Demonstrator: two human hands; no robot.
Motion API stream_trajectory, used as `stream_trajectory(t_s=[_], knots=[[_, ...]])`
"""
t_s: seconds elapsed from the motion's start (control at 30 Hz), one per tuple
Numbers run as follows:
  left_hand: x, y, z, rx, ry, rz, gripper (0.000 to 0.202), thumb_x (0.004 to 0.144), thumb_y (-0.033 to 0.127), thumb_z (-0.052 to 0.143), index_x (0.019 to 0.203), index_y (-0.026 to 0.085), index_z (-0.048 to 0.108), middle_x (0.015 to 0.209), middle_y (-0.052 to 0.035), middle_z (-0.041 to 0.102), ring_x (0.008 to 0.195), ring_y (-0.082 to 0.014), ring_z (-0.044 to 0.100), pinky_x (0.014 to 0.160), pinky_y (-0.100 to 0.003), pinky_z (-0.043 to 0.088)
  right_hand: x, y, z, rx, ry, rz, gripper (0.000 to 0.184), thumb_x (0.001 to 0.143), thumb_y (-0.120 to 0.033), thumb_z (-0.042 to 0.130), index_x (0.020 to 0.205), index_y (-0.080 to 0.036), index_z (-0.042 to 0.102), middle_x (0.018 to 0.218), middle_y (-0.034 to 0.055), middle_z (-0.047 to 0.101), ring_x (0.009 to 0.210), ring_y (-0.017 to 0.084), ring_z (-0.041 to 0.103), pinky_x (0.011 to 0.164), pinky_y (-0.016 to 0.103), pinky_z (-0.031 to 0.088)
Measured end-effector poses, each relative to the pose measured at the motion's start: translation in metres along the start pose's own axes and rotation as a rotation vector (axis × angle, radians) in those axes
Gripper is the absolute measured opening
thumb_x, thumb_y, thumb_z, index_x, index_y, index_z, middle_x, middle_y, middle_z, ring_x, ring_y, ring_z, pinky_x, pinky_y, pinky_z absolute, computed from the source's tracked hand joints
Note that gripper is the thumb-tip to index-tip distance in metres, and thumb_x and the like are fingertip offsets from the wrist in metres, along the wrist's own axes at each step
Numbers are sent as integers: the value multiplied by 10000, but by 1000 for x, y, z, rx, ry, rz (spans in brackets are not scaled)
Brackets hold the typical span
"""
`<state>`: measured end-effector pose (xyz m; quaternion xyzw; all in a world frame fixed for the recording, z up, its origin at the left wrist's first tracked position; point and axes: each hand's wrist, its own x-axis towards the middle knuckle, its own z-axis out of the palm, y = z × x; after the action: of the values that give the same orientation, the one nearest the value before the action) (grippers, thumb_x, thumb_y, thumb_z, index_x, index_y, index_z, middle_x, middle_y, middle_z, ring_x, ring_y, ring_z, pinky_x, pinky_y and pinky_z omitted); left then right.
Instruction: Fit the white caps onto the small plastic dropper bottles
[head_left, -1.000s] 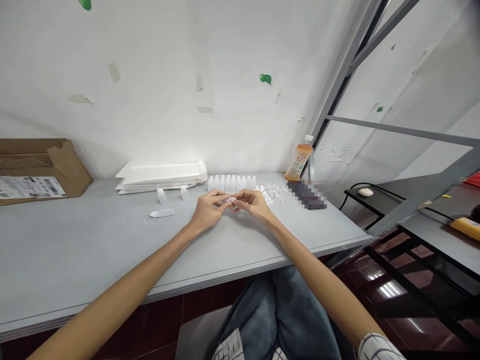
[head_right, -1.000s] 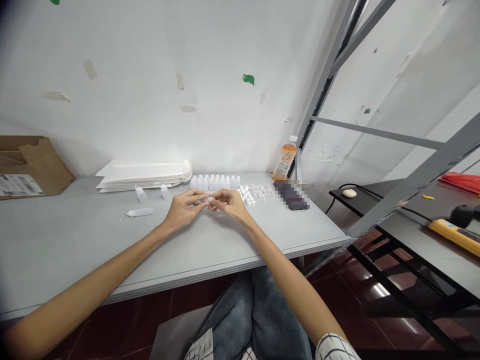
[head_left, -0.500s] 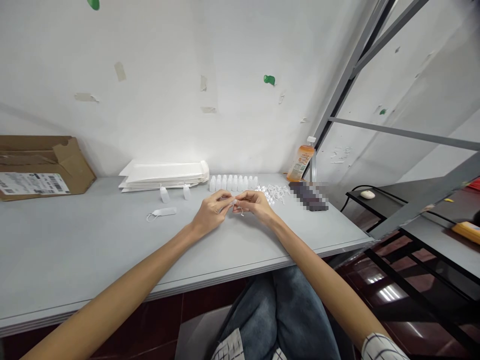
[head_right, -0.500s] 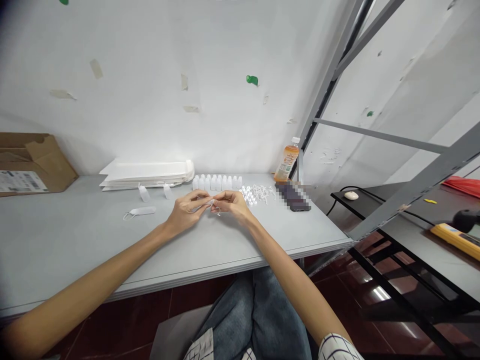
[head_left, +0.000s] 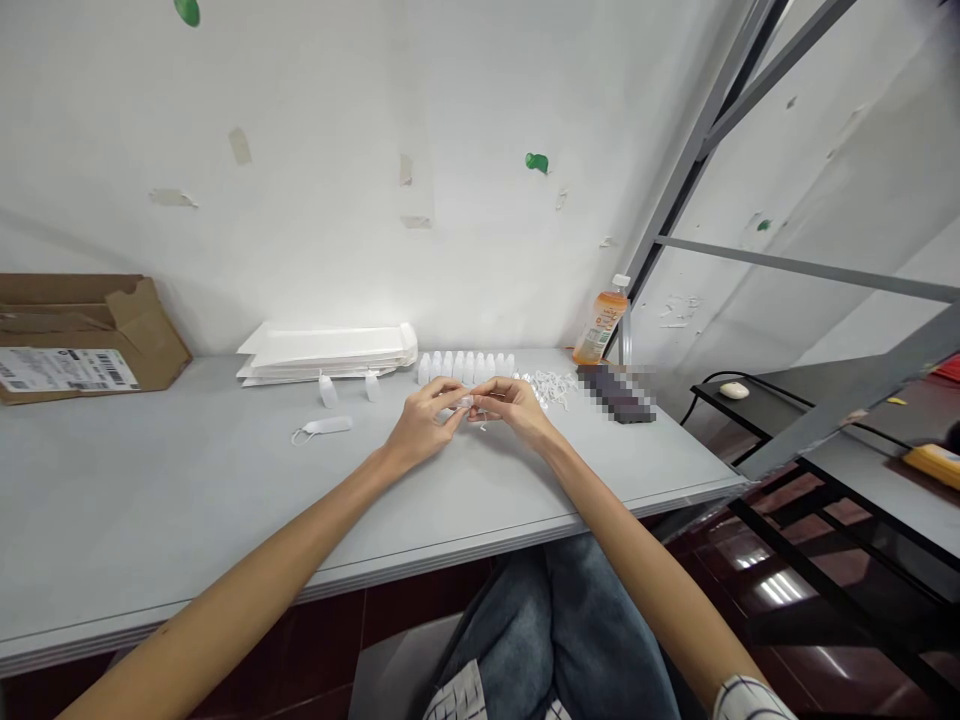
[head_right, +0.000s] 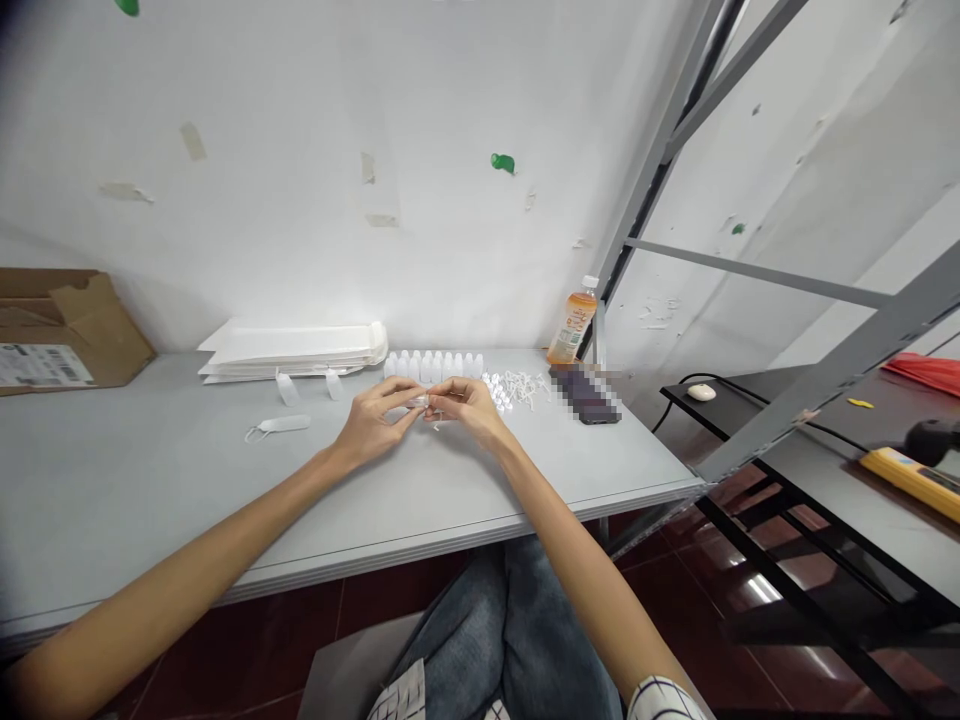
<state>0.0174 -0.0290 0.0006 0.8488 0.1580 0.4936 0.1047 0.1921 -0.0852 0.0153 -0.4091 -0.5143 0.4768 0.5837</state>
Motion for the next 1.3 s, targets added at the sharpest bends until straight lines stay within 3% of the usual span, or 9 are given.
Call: stream_trajectory(t_s=[0.13, 0.23, 0.43, 0.6, 0.77, 0.93, 1.1, 1.17, 1.3], knots=[[4, -1, -5, -84, -111, -188, 321, 869, 308, 584, 1115, 134, 696, 921, -89, 705, 688, -148, 650, 639, -277, 571, 1, 1, -1, -78, 26, -66, 322, 640, -370, 826, 842, -151, 703, 732, 31, 697, 692, 198, 700, 763, 396, 574], [6, -2, -10, -152, -156, -285, 329, 880, 365, 571, 1065, 141, 725, 920, -98, 719, 718, -166, 663, 610, -280, 570, 0, 1, 0, -151, 31, -85, 368, 647, -372, 821, 917, -150, 708, 778, 50, 711, 690, 204, 700, 743, 393, 573], [6, -4, -11, -324, -119, -319, 287, 839, 388, 633, 1003, 188, 758, 985, -98, 719, 797, -179, 672, 675, -306, 583, -4, -4, 4, -158, -99, -52, 406, 703, -478, 756, 932, -144, 721, 833, 91, 726, 782, 222, 698, 708, 375, 586], [4, -2, -10, -288, -83, -248, 233, 829, 365, 653, 947, 205, 775, 919, -73, 721, 792, -176, 672, 688, -298, 575, -6, -5, 7, -136, -80, -26, 362, 707, -464, 761, 858, -139, 712, 774, 76, 719, 699, 196, 694, 688, 359, 587], [3, 0, -9, -176, -35, -74, 188, 868, 270, 617, 971, 213, 764, 915, -68, 710, 812, -169, 670, 719, -297, 554, -5, -2, 5, -49, -74, -3, 303, 696, -414, 783, 814, -149, 696, 747, 54, 704, 697, 185, 676, 728, 396, 589], [1, -1, -8, -48, -28, 85, 228, 928, 222, 519, 1006, 212, 732, 940, -68, 694, 765, -133, 649, 677, -265, 542, -4, -3, 2, 32, -84, 44, 266, 665, -360, 806, 792, -154, 696, 728, 39, 697, 695, 171, 660, 751, 397, 582], [1, 1, -9, 3, -30, 191, 265, 921, 143, 480, 1033, 202, 712, 992, -91, 681, 848, -149, 647, 731, -288, 550, -3, -7, 1, 88, -96, 78, 244, 636, -321, 823, 778, -163, 701, 721, 29, 695, 684, 166, 662, 757, 389, 574], [3, 3, -8, -3, -10, 137, 229, 901, 161, 521, 1008, 188, 721, 980, -94, 684, 842, -155, 654, 730, -284, 551, -2, -8, 1, 72, -74, 59, 250, 636, -325, 825, 781, -163, 702, 720, 28, 696, 679, 169, 666, 757, 397, 574], [10, 5, -7, -78, -1, -145, 240, 848, 297, 617, 1014, 163, 727, 927, -88, 712, 797, -173, 669, 688, -281, 567, -1, -6, 2, 9, -29, -19, 297, 640, -354, 826, 840, -166, 713, 756, 33, 705, 702, 187, 680, 765, 418, 577]])
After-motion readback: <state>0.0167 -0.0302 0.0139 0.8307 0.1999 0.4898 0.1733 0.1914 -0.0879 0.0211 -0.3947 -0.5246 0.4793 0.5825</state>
